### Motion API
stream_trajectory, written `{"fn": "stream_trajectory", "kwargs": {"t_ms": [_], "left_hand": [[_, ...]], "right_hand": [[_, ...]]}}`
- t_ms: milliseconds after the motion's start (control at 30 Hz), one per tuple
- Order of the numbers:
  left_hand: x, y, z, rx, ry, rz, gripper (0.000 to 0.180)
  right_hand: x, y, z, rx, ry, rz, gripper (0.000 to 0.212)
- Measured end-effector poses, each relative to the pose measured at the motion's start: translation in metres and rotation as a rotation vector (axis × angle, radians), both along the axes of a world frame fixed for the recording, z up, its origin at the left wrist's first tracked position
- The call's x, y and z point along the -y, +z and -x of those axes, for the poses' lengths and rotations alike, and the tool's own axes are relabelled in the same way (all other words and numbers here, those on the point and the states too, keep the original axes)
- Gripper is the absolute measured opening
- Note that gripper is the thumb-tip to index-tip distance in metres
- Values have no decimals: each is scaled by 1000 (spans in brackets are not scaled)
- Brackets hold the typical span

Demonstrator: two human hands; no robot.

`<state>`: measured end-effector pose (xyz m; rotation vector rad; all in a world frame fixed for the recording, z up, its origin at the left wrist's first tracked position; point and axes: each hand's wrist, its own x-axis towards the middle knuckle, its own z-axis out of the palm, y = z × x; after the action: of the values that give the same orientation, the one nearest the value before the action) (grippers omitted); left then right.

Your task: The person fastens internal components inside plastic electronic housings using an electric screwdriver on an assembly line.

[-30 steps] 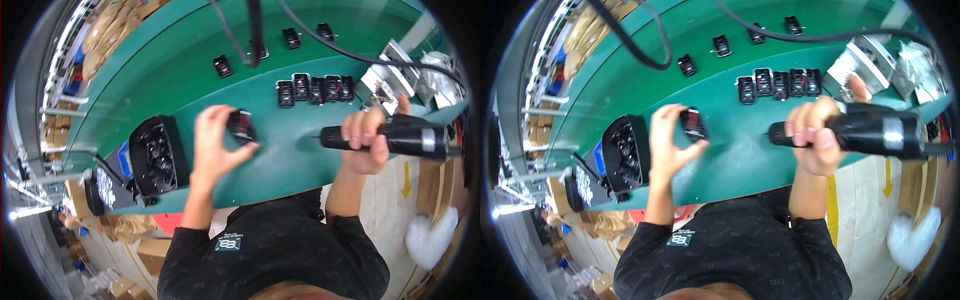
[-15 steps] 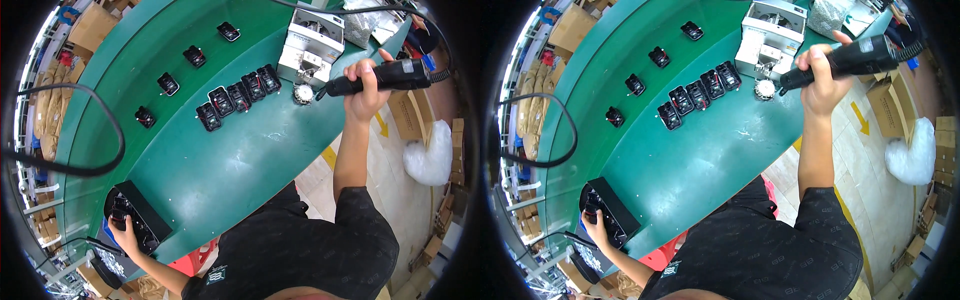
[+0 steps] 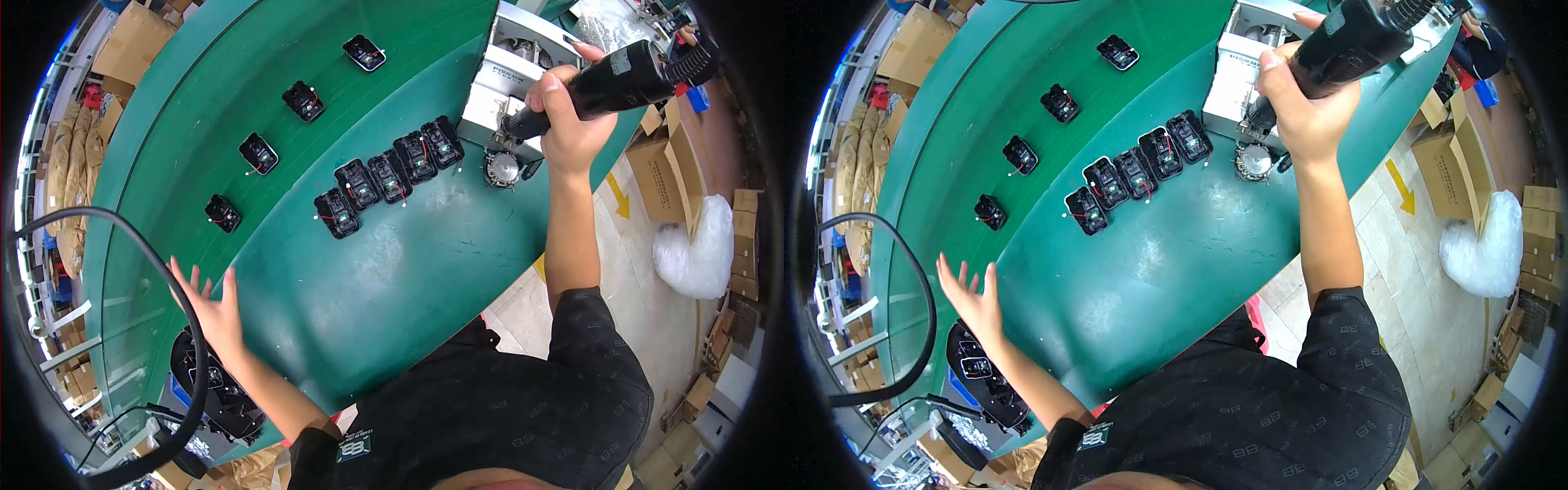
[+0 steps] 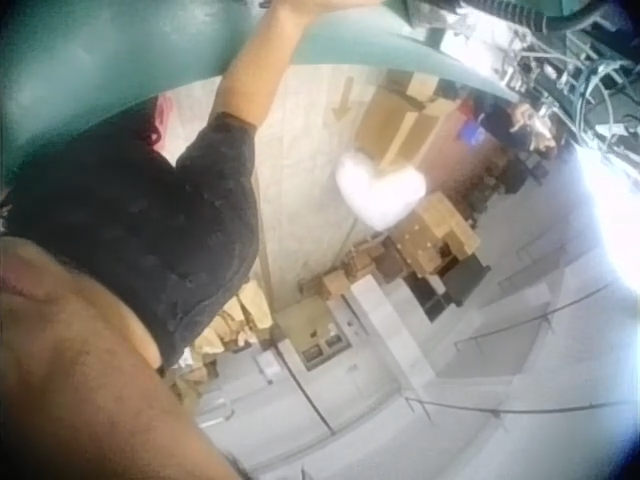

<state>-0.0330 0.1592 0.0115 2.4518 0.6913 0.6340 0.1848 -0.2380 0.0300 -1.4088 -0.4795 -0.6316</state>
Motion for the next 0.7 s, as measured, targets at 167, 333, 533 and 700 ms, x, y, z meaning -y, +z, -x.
{"fn": "stream_trajectory", "kwargs": {"t_ms": [167, 333, 533, 700], "left_hand": [[-43, -45, -45, -138, -79, -161, 100], [-62, -68, -73, -131, -148, -84, 103], [-67, -72, -81, -84, -258, 46, 94], [-67, -72, -75, -114, -157, -68, 83]], "right_hand": [[12, 1, -17, -28, 568, -20, 52], [8, 9, -16, -133, 520, 97, 59], [3, 9, -22, -199, 274, 56, 32], [-2, 1, -37, -154, 151, 138, 11]]}}
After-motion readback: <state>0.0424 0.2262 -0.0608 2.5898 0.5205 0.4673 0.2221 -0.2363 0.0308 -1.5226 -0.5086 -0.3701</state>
